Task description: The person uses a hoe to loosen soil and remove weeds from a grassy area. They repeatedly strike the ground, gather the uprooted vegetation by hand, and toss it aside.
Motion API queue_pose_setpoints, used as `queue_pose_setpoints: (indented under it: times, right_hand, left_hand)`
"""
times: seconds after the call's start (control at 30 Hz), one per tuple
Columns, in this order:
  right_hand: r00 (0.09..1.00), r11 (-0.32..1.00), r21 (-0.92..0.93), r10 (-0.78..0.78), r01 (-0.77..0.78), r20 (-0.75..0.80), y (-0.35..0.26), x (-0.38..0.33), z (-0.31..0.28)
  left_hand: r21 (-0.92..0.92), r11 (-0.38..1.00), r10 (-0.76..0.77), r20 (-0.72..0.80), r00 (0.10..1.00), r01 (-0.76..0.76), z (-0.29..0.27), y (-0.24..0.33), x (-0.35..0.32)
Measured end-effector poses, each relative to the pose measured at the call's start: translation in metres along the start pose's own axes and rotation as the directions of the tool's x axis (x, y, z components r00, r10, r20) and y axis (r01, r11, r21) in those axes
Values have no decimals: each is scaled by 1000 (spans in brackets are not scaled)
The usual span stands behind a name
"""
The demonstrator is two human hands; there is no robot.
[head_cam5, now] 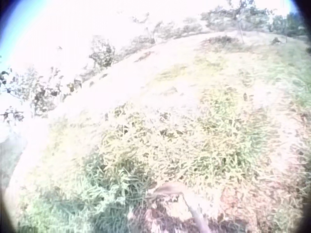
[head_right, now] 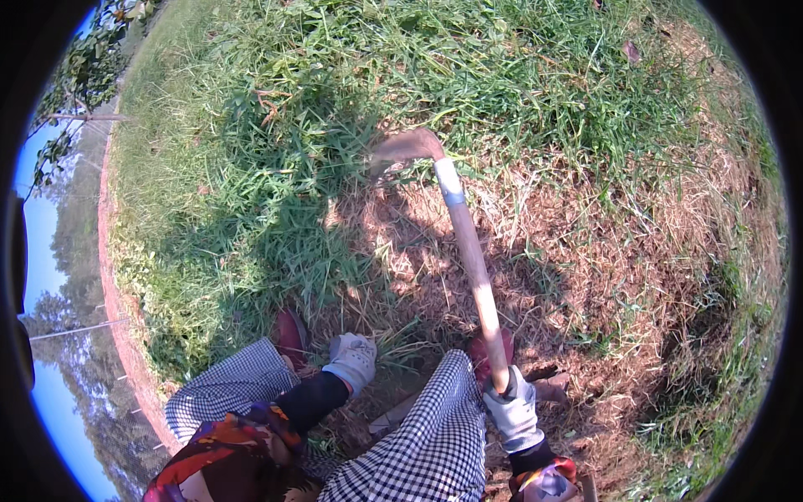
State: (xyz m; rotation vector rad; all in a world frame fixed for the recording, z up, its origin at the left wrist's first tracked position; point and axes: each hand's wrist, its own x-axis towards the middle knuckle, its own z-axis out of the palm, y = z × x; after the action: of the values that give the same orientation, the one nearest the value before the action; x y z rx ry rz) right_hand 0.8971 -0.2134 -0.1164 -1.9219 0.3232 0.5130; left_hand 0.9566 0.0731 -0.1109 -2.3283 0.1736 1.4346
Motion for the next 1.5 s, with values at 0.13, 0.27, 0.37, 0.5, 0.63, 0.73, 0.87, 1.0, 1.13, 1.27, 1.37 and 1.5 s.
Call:
queue_pose_setpoints:
  times: [0.13,0.27,0.37,0.5,0.63,0.73,0.87,1.0,1.13,1.27,1.37,1.5]
  right_hand:
    - [1000,1000,-15,15,-15,14,-11,5,-7]
    - [1000,998,-52,-29,28,-7,-11,4,-8]
    - [999,1000,25,0,-1,49,-1,2,-2]
    - [999,999,-27,32,-31,35,4,3,1]
    - [993,990,93,102,-106,51,-29,30,-4]
    - [969,891,386,188,-237,160,-56,60,6]
    - [937,969,-101,245,-227,247,-34,61,8]
    - [987,995,-20,95,-93,127,9,22,3]
    - [956,920,298,193,-255,222,-34,51,8]
    - [921,899,259,286,-354,266,-60,58,7]
    - [978,988,-114,122,-104,171,35,-3,-8]
    - [978,997,-71,41,-27,205,40,-23,-24]
  left_hand:
    - [2,1000,-19,-307,952,21,-43,-18,32]
    - [81,996,14,-425,905,23,-109,-60,71]
    - [145,988,-20,-237,971,56,-111,-84,115]
    - [151,988,-21,47,999,13,-116,-81,139]
    - [344,938,42,27,999,-49,-103,-67,148]
    - [249,967,81,-78,994,-59,-91,-85,155]
    - [260,966,28,-171,985,18,-62,-89,169]
    - [7,997,-74,-173,982,76,-77,-79,137]
    - [25,1000,-10,-134,991,14,-78,-87,133]
    - [53,997,-45,-108,993,51,-73,-99,138]
    - [17,999,51,-114,992,-49,-79,-90,136]
    - [297,946,152,-47,987,-131,-69,-89,124]
